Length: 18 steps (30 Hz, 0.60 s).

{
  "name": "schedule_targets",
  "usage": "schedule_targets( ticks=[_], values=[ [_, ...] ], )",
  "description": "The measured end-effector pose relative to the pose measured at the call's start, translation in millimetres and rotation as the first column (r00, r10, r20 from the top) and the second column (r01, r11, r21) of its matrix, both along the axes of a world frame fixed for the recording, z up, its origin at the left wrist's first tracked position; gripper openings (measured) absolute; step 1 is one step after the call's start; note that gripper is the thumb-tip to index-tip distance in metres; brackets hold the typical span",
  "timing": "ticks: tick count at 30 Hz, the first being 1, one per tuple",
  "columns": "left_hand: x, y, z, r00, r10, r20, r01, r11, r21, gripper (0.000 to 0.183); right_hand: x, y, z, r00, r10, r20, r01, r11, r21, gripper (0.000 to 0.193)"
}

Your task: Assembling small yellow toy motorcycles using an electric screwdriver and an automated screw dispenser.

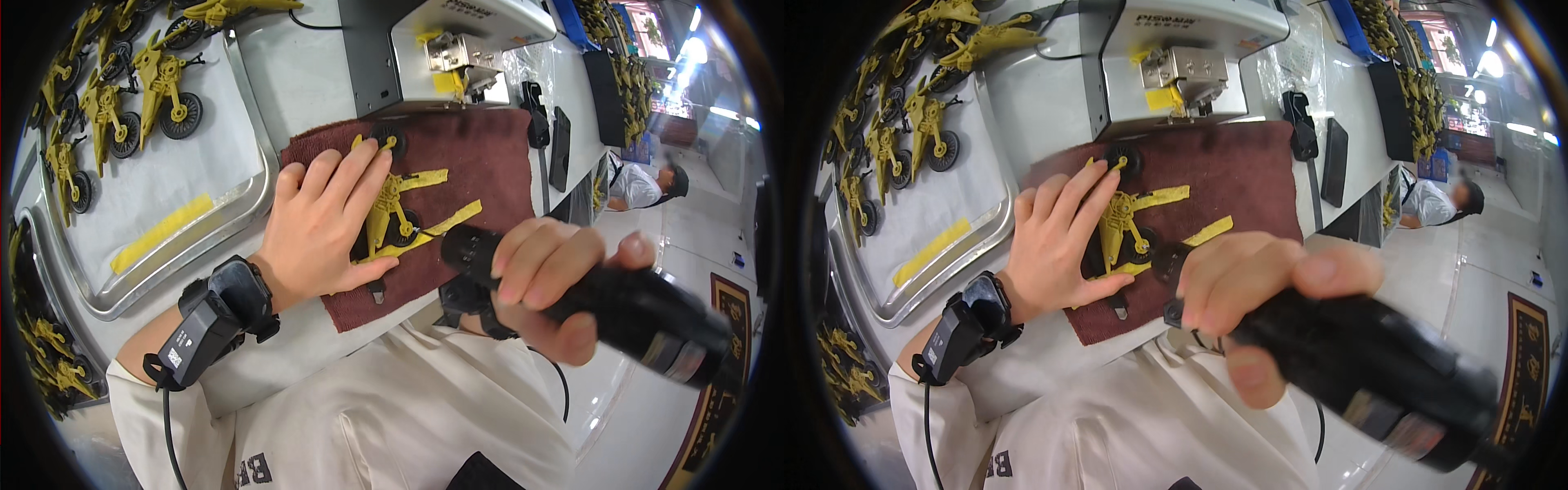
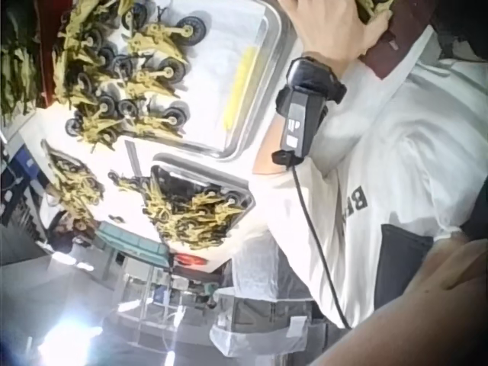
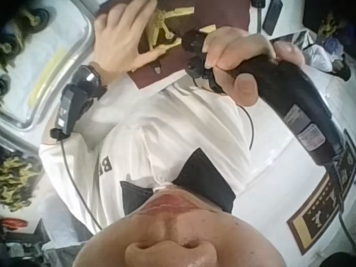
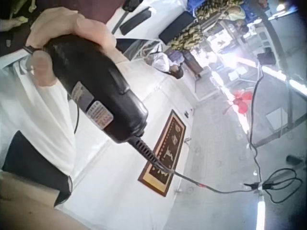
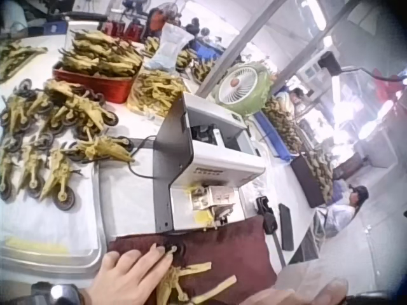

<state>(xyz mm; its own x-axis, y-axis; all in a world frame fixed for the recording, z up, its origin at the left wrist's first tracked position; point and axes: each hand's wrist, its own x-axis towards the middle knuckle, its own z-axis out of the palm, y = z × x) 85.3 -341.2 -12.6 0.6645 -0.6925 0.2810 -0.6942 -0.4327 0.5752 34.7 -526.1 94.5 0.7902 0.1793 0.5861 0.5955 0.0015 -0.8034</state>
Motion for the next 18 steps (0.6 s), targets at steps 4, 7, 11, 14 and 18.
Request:
schedule_targets(
  ticks=[4,7,11,14,18],
  values=[
    [-2.5,1.4,-6.1,1.0,0.018,-0.026,-0.017,1.0,0.014,0.092,-13.9,2.4,-16.7,0.999,-0.027,0.017,0.028,0.999,-0.026,0.059],
    [-1.8,-0.2,-7.3,0.999,0.015,-0.034,-0.015,1.0,0.007,0.09,-18.2,4.9,-24.7,0.991,-0.124,0.056,0.12,0.99,0.071,0.058],
    [-0.5,-0.4,-1.8,1.0,0.008,-0.021,-0.007,1.0,0.01,0.089,-17.0,-0.8,-27.5,0.994,-0.111,-0.017,0.112,0.992,0.062,0.062],
    [-3.6,-1.2,-3.0,1.0,0.004,-0.027,-0.004,1.0,0.013,0.089,-21.0,3.6,-24.2,0.98,-0.189,-0.056,0.196,0.965,0.173,0.062],
    [-6.0,-0.9,-7.4,0.999,0.013,-0.034,-0.012,1.0,0.018,0.089,-26.4,5.6,-22.3,0.979,-0.203,0.009,0.194,0.949,0.248,0.06]
  ],
)
